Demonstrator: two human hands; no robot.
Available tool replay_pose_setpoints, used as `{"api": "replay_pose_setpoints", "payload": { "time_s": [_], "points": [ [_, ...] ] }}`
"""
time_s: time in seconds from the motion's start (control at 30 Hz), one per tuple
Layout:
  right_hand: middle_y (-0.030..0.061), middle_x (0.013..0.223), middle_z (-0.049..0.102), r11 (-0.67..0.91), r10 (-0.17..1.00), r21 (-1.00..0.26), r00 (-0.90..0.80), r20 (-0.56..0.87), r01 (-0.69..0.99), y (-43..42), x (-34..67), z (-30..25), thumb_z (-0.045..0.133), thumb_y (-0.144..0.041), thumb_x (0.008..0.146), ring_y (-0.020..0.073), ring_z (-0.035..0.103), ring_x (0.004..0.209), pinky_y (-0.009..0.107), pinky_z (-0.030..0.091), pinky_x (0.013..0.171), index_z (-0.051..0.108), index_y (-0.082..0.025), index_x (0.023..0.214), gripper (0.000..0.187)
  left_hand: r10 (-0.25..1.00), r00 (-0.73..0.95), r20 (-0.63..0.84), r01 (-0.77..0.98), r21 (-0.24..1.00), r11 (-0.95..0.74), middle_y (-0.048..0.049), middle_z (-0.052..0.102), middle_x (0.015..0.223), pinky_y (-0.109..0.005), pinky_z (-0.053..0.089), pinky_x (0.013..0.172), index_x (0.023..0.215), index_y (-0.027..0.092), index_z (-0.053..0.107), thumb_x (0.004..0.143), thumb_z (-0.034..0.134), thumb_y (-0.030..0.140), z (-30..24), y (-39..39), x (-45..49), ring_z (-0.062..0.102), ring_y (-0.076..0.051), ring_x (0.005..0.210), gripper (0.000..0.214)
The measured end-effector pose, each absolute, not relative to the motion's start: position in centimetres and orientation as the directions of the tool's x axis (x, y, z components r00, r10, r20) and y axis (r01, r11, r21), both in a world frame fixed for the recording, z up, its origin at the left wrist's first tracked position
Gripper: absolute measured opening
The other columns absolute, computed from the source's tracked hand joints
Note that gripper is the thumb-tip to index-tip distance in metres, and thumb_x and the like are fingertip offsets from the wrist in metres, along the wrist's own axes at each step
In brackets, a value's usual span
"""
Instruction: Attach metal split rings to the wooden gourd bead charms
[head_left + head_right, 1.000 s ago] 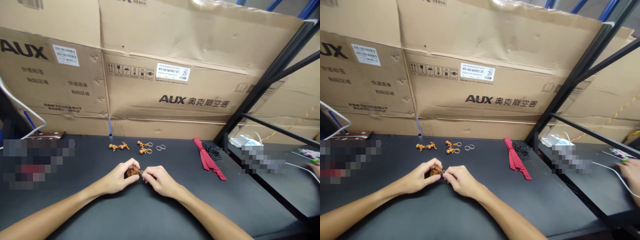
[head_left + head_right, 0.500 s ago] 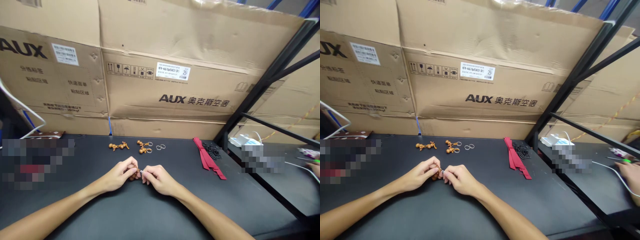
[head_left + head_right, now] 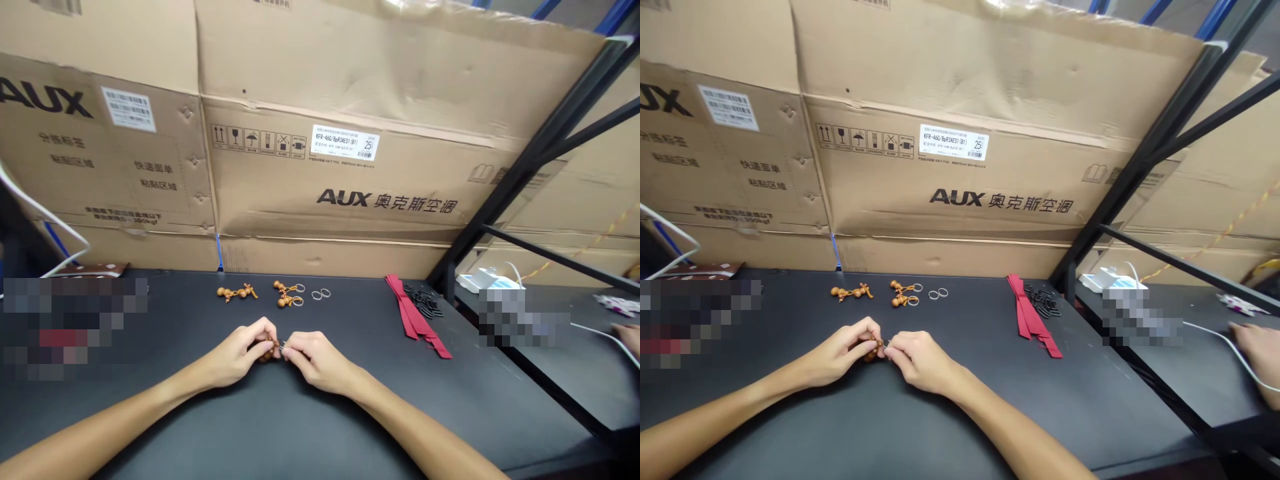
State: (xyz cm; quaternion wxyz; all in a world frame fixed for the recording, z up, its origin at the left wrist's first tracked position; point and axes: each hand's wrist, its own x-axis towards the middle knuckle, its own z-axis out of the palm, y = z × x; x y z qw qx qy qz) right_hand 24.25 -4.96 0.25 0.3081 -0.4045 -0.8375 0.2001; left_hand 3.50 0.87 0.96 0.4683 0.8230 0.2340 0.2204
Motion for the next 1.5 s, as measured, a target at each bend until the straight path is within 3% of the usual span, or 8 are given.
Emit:
{"api": "replay_pose_setpoints", "payload": {
  "time_s": [0.4, 0.6, 0.77, 1.03, 1.33, 1.5],
  "points": [
    [0.0004, 0.077, 0.058, 0.538, 0.837, -0.654, -0.427, 0.341, 0.532, -4.9, 24.2, 0.6, 0.034, -0.022, 0.098, 0.0107, 0.052, 0.068, 0.021, 0.041, 0.07, 0.055, -0.018, 0.078, 0.029, 0.606, 0.792, 0.079, 0.129, 0.947, -0.293, -0.0038, 0.064, 0.086, -0.029, 0.046, 0.072, 0.091, 0.019, 0.047, 0.095, 0.04, 0.039, 1.0, 1.1, 3.5, 0.056, -0.014, 0.074, 0.022],
    [-0.0019, 0.066, 0.055, 0.513, 0.854, -0.635, -0.42, 0.309, 0.577, -5.0, 24.3, 0.6, 0.039, -0.027, 0.097, 0.0097, 0.048, 0.059, 0.02, 0.038, 0.063, 0.053, -0.018, 0.072, 0.03, 0.657, 0.751, 0.069, 0.166, 0.943, -0.288, 0.0, 0.06, 0.073, -0.026, 0.045, 0.067, 0.084, 0.018, 0.052, 0.091, 0.048, 0.038, 0.8, 1.3, 3.8, 0.055, -0.014, 0.068, 0.023],
    [-0.0009, 0.067, 0.057, 0.52, 0.848, -0.6, -0.449, 0.28, 0.608, -4.9, 24.3, 0.3, 0.041, -0.026, 0.095, 0.0105, 0.05, 0.06, 0.021, 0.039, 0.066, 0.053, -0.018, 0.071, 0.028, 0.667, 0.744, 0.038, 0.221, 0.928, -0.299, 0.0012, 0.061, 0.067, -0.025, 0.044, 0.063, 0.078, 0.017, 0.053, 0.09, 0.05, 0.039, 1.1, 1.1, 3.8, 0.054, -0.013, 0.064, 0.025],
    [-0.0025, 0.058, 0.061, 0.339, 0.916, -0.816, -0.362, 0.173, 0.469, -4.9, 24.1, 0.3, 0.035, -0.031, 0.098, 0.0095, 0.052, 0.053, 0.02, 0.042, 0.062, 0.055, -0.018, 0.078, 0.032, 0.66, 0.748, 0.074, 0.264, 0.879, -0.398, 0.001, 0.061, 0.071, -0.024, 0.043, 0.064, 0.09, 0.017, 0.054, 0.092, 0.046, 0.04, 0.8, 1.3, 3.7, 0.054, -0.013, 0.067, 0.024],
    [0.0007, 0.066, 0.067, 0.208, 0.96, -0.933, -0.245, 0.137, 0.294, -4.6, 23.9, -0.4, 0.05, -0.039, 0.09, 0.0113, 0.057, 0.055, 0.023, 0.047, 0.058, 0.054, -0.017, 0.095, 0.022, 0.627, 0.778, 0.046, 0.216, 0.917, -0.335, -0.0014, 0.065, 0.077, -0.026, 0.045, 0.066, 0.101, 0.018, 0.048, 0.093, 0.045, 0.039, 0.8, 1.4, 3.6, 0.057, -0.013, 0.066, 0.023],
    [0.0004, 0.064, 0.066, 0.181, 0.967, -0.952, -0.219, 0.127, 0.246, -4.5, 23.7, -0.4, 0.052, -0.036, 0.088, 0.0097, 0.055, 0.051, 0.022, 0.046, 0.055, 0.055, -0.017, 0.088, 0.019, 0.637, 0.769, 0.052, 0.236, 0.903, -0.358, 0.0015, 0.061, 0.072, -0.024, 0.044, 0.06, 0.099, 0.018, 0.049, 0.092, 0.046, 0.041, 1.1, 1.0, 3.8, 0.055, -0.012, 0.062, 0.024]
  ]
}}
